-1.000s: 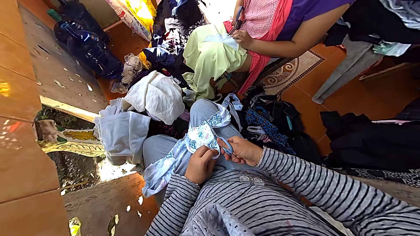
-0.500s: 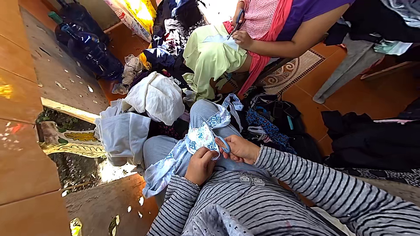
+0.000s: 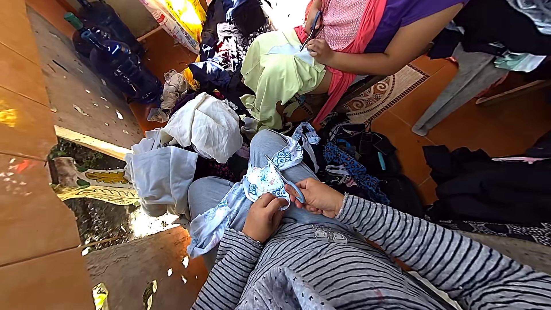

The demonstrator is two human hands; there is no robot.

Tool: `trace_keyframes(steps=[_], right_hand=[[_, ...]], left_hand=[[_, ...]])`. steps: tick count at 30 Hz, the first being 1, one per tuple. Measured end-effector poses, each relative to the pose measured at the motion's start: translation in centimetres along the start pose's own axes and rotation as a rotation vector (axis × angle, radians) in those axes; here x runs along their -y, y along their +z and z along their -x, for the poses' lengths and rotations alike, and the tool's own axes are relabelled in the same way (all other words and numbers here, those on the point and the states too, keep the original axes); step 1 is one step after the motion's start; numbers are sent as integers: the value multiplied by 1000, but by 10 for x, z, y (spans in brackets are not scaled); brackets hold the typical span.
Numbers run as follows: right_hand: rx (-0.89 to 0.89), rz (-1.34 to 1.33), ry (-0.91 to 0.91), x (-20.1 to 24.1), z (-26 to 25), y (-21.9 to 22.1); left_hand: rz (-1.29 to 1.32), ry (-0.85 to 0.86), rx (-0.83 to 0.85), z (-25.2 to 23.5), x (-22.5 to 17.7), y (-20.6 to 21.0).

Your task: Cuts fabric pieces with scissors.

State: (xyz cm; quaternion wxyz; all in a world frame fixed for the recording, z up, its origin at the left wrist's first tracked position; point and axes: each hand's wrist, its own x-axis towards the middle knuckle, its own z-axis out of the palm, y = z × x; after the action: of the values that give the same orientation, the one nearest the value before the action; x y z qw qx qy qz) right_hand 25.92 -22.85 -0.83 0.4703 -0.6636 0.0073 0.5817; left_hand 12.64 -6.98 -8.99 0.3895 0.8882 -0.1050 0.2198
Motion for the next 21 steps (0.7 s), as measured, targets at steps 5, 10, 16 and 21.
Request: trace_keyframes(steps=[5,10,16,21], right_hand=[[32,-24,3,3,1,-2],[41,-7,-9,5,-2,-4],[35,-57,-10,2,-2,-3],[211,-24,-39,-9,18,-19]], left_hand=[[-14,24,-8,1,-1,-1],[-25,27,-1,1,-2,-1],[7,-5,69,3,-6,-5],[16,-71,124,8,-11,-8]])
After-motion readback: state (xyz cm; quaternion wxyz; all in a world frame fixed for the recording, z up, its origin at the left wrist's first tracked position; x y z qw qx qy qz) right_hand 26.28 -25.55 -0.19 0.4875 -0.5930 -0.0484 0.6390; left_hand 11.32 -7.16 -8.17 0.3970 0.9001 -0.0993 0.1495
